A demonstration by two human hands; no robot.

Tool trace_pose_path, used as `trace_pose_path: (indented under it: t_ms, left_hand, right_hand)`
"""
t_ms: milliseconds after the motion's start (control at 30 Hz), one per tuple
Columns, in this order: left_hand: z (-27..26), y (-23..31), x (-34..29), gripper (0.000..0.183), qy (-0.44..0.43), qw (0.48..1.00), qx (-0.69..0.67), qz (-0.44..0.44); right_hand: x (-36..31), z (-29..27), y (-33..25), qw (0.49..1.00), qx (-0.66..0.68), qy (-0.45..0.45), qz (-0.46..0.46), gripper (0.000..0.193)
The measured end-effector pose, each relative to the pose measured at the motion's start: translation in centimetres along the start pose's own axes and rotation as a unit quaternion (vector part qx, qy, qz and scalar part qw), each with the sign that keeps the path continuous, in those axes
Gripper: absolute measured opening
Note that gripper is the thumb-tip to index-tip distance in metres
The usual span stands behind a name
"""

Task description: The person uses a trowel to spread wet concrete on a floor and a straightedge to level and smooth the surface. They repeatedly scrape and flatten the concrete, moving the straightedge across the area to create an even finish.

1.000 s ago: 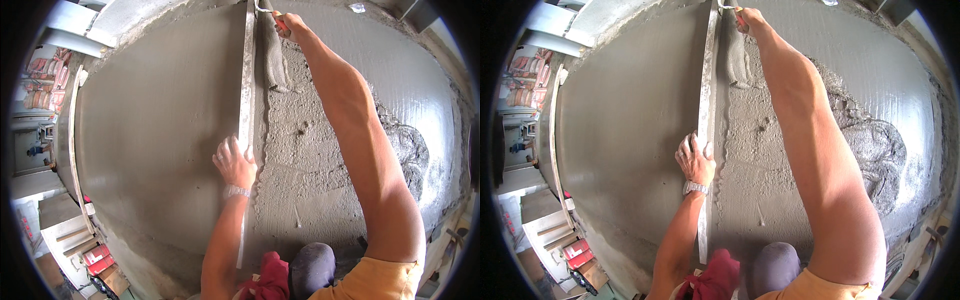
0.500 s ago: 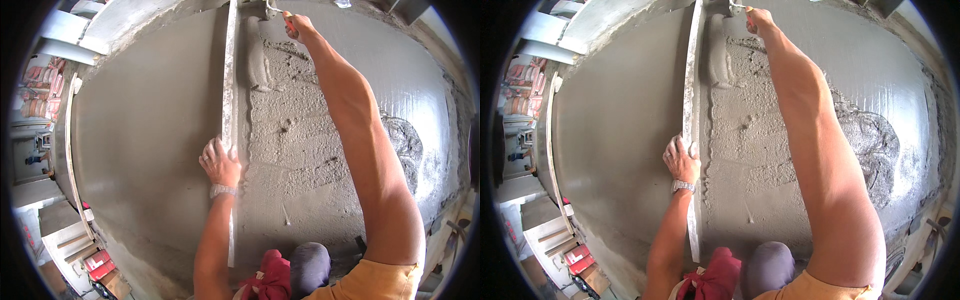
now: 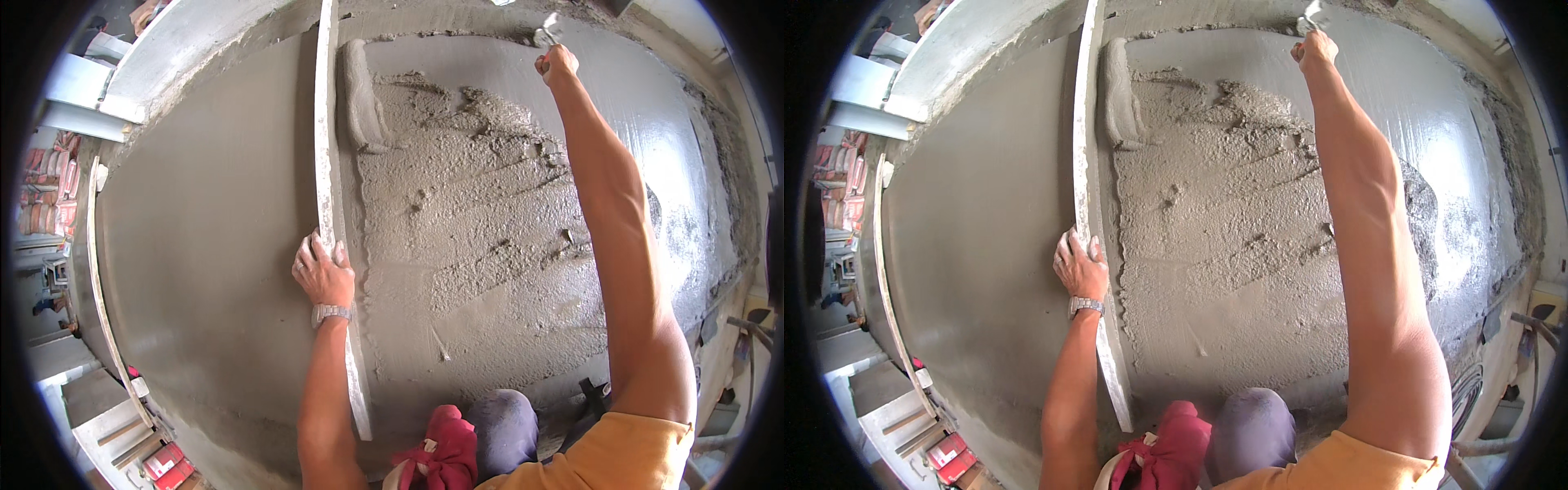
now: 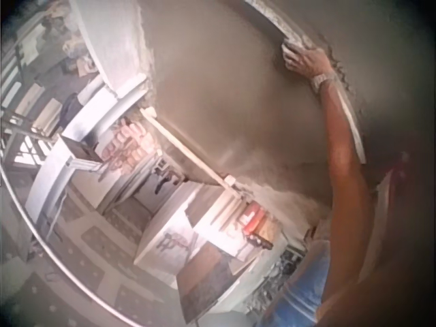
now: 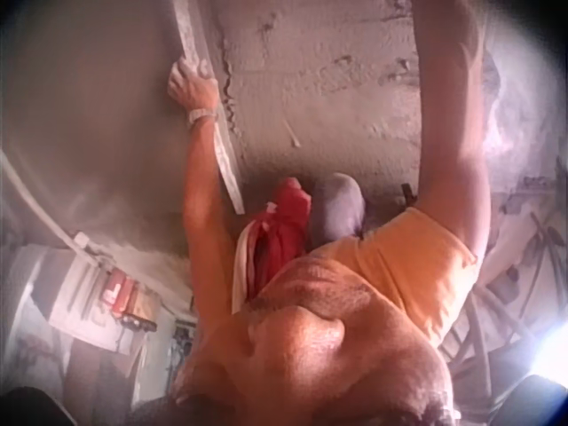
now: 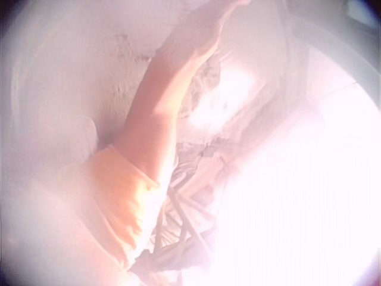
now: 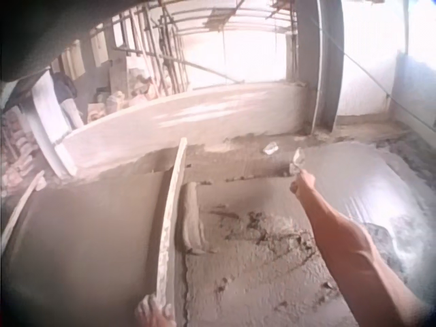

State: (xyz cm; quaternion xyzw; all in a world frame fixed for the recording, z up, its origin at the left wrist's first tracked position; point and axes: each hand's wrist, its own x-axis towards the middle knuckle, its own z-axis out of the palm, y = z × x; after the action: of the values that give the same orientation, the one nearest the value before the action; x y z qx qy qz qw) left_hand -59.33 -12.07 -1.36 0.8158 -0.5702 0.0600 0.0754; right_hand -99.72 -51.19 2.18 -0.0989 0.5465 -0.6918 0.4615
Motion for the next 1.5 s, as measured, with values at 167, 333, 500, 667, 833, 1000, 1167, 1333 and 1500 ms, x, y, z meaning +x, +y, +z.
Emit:
trace_pose_path:
  t_ms: [167, 333, 500, 667, 833, 1000, 1167, 1333, 1500]
  left_hand:
    - [-0.2, -0.2, -0.1, 0.048, -0.012, 1.0, 0.002, -0.016]
    - [-0.3, -0.8, -0.1, 0.049, -0.013, 1.0, 0.007, -0.014]
    - [0.4, -0.1, 0.1, 0.048, -0.019, 1.0, -0.013, -0.013]
    - [0.3, -0.6, -0.1, 0.048, -0.014, 1.0, -0.015, -0.021]
    - [-0.1, -0.5, -0.1, 0.049, -0.012, 1.0, -0.014, -0.023]
    - [0.0, 0.2, 0.0, 0.05, -0.001, 1.0, -0.016, -0.017]
    - [-0.3, -1.4, -0.4, 0.05, 0.009, 1.0, -0.011, -0.022]
    - [0.0, -0.3, -0.2, 0.05, 0.014, 0.999, -0.029, -0.018]
    - [0.3, 0.1, -0.2, 0.05, 0.016, 0.999, -0.029, -0.007]
  right_hand:
    - [-6.9, 2.4, 3.2, 0.969, -0.128, -0.21, -0.018, 0.026]
    - [-18.0, 10.2, 11.1, 0.923, -0.179, -0.325, 0.102, 0.015]
    - [-20.9, 10.9, 14.5, 0.911, -0.178, -0.327, 0.18, 0.013]
    - [-20.4, 9.2, 13.7, 0.908, -0.187, -0.327, 0.182, 0.013]
    - [-16.6, 4.7, 11.2, 0.923, -0.177, -0.296, 0.17, 0.017]
    - [-11.7, -1.8, 6.8, 0.959, -0.091, -0.219, 0.153, 0.016]
    - [-19.1, -1.0, 7.6, 0.968, -0.136, -0.205, 0.042, 0.02]
    - [-26.7, 3.8, 11.8, 0.891, -0.258, -0.355, 0.118, 0.034]
    - [-27.1, 2.6, 13.8, 0.898, -0.243, -0.331, 0.16, 0.024]
